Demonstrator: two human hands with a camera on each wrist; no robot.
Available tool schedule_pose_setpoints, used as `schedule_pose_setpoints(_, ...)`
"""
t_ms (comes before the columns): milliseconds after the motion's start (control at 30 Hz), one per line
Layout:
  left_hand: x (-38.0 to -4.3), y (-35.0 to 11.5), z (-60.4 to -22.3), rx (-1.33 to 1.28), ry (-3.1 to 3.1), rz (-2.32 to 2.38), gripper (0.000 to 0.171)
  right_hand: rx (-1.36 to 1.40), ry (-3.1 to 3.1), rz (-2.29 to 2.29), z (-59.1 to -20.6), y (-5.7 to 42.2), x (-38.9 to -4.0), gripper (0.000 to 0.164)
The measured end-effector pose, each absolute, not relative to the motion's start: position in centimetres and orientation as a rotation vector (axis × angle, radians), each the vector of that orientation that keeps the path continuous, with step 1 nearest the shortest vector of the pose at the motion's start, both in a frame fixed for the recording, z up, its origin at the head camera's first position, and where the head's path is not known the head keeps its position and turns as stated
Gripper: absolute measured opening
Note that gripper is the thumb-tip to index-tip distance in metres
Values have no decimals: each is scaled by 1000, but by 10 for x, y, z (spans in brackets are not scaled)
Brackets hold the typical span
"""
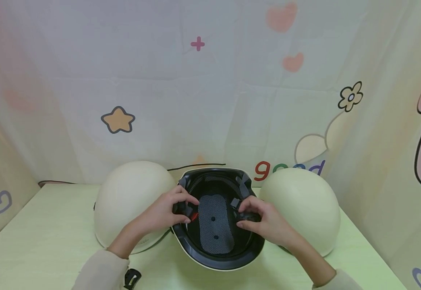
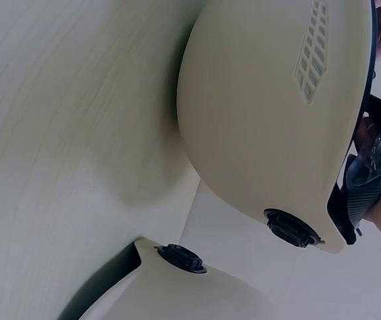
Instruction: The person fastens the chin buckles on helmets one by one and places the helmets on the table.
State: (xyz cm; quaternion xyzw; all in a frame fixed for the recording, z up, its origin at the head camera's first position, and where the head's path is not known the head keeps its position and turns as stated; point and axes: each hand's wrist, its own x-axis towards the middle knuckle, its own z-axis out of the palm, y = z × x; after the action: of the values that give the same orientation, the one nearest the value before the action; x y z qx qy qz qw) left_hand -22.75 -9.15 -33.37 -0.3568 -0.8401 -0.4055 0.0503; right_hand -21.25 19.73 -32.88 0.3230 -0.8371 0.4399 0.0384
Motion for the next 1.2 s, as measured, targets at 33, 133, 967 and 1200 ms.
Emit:
schedule_pose_setpoints(33,-228,-92,-334,-1085,-2559,-1242,39,994,-2567,1357,-329,197,-213,24)
schedule_pose_setpoints(133,-227,-93,-333,-1073,-2569,-1261,42,1020,-2554,1380,-328,197,-213,26)
schedule_pose_setpoints(967,-226,-94,-332,-1067,-2560,-1244,33,1095,-2606,1402,-319,199,-213,32)
schedule_pose_setpoints(1200,-227,-94,-334,-1088,-2545,-1213,28,1139,-2616,1341,-319,200,-213,35)
